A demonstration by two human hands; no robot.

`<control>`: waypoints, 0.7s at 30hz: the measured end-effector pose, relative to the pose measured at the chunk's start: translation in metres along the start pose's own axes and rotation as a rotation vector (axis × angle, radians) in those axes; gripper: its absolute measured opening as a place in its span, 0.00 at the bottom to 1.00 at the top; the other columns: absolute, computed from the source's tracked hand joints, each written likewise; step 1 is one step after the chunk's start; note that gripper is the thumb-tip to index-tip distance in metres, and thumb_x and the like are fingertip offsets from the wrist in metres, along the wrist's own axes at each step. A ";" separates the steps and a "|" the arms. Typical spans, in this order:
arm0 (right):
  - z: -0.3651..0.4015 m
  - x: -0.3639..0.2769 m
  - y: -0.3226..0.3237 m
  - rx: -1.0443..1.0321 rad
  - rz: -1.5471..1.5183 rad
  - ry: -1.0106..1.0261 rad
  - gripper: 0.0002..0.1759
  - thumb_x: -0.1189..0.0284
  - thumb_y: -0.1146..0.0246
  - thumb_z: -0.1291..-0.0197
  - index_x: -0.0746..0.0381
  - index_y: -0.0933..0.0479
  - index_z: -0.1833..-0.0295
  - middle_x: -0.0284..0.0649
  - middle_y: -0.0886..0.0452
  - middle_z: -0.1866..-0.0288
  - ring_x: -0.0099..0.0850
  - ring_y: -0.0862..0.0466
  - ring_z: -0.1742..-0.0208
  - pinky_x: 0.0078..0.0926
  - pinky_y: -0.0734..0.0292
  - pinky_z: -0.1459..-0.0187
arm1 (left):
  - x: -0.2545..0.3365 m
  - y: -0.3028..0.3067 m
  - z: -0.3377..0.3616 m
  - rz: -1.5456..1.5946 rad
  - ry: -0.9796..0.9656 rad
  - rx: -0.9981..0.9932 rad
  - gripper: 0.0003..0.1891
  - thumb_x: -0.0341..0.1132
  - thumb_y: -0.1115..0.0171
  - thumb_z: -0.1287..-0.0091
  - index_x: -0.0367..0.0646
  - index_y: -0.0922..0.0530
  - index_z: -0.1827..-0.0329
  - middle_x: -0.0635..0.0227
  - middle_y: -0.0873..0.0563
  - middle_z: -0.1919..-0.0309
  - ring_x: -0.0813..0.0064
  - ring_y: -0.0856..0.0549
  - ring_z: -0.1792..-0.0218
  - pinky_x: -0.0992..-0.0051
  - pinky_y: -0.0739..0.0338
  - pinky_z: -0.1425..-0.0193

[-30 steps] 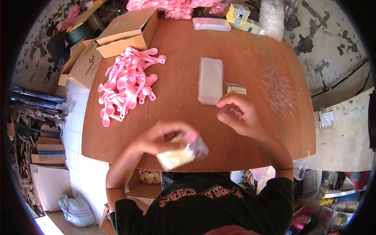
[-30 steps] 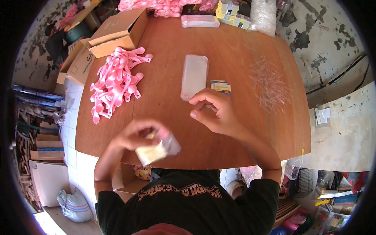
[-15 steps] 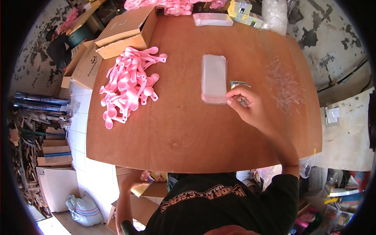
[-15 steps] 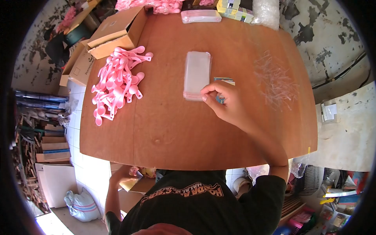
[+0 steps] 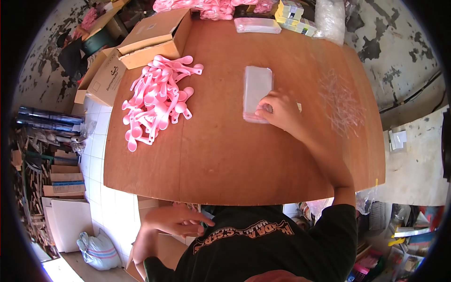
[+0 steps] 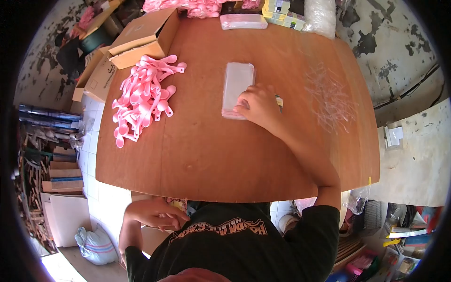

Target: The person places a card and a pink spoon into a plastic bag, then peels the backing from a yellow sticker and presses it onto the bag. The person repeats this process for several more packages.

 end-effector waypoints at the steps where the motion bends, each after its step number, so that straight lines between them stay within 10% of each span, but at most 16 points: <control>1: -0.001 -0.002 -0.001 0.018 0.063 0.006 0.05 0.65 0.31 0.49 0.54 0.16 0.69 0.31 0.18 0.71 0.31 0.24 0.63 0.35 0.39 0.54 | 0.016 0.006 0.007 -0.027 -0.208 0.114 0.15 0.31 0.46 0.26 0.39 0.23 0.40 0.63 0.12 0.57 0.78 0.13 0.64 0.79 0.20 0.62; 21: 0.013 -0.005 -0.015 0.256 0.193 0.084 0.08 0.62 0.28 0.50 0.53 0.17 0.72 0.27 0.19 0.69 0.30 0.24 0.60 0.38 0.39 0.50 | 0.072 0.180 -0.187 0.204 -0.762 1.092 0.11 0.24 0.43 0.32 0.32 0.24 0.48 0.65 0.16 0.64 0.83 0.20 0.73 0.80 0.24 0.71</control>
Point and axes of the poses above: each hand's wrist, its own z-axis away from the middle knuckle, its own y-axis out of the back of the hand, x = y × z, the point moved 2 cm from there along -z, towards the middle knuckle
